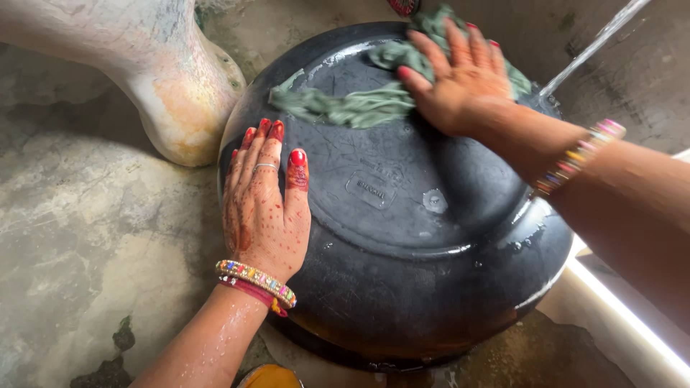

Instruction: The person washes the bottom and sides of a black bucket by hand using a cloth and running water from a faucet.

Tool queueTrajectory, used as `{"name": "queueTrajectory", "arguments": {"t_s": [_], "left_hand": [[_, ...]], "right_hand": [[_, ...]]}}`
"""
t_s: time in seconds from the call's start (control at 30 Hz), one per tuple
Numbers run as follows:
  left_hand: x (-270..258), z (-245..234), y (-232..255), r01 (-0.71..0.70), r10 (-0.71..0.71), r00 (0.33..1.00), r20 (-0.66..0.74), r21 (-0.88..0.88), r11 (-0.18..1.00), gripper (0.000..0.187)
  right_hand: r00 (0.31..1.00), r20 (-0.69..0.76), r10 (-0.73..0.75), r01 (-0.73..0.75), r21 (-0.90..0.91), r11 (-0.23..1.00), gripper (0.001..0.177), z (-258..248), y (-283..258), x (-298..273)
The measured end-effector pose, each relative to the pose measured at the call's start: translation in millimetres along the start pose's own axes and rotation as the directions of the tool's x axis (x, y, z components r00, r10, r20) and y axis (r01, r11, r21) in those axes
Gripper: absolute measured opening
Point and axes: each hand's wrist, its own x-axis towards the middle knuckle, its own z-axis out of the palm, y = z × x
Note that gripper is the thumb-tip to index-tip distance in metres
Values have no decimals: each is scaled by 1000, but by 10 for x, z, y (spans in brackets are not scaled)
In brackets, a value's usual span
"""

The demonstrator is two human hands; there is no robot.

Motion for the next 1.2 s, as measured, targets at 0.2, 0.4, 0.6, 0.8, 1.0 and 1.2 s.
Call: {"name": "queueTrajectory", "arguments": {"t_s": [0.2,0.4,0.6,0.8,1.0,1.2], "left_hand": [[-15,-3,-21,10,-10,1000,-5,0,1000,51],[-38,-1,-39,-12,11,999,-31,-31,999,54],[-58,3,-62,-13,13,1000,-14,-19,1000,53],[-45,-1,-66,-4,3,1000,-15,-42,999,51],[-16,-48,-31,-16,16,1000,19,-4,1000,46],[-23,-42,-21,-8,8,1000,20,18,1000,34]], "right_hand": [[996,-85,-33,31,-22,999,71,70,486,-1025],[970,-37,-240,235,-102,967,70,17,24,-1640],[874,-11,-485,485,3,874,63,49,-833,-1557],[863,-14,-506,506,70,860,69,88,-1054,-565],[985,51,-164,161,58,985,72,19,-610,144],[1000,-17,0,0,8,1000,75,33,235,-315]]}}
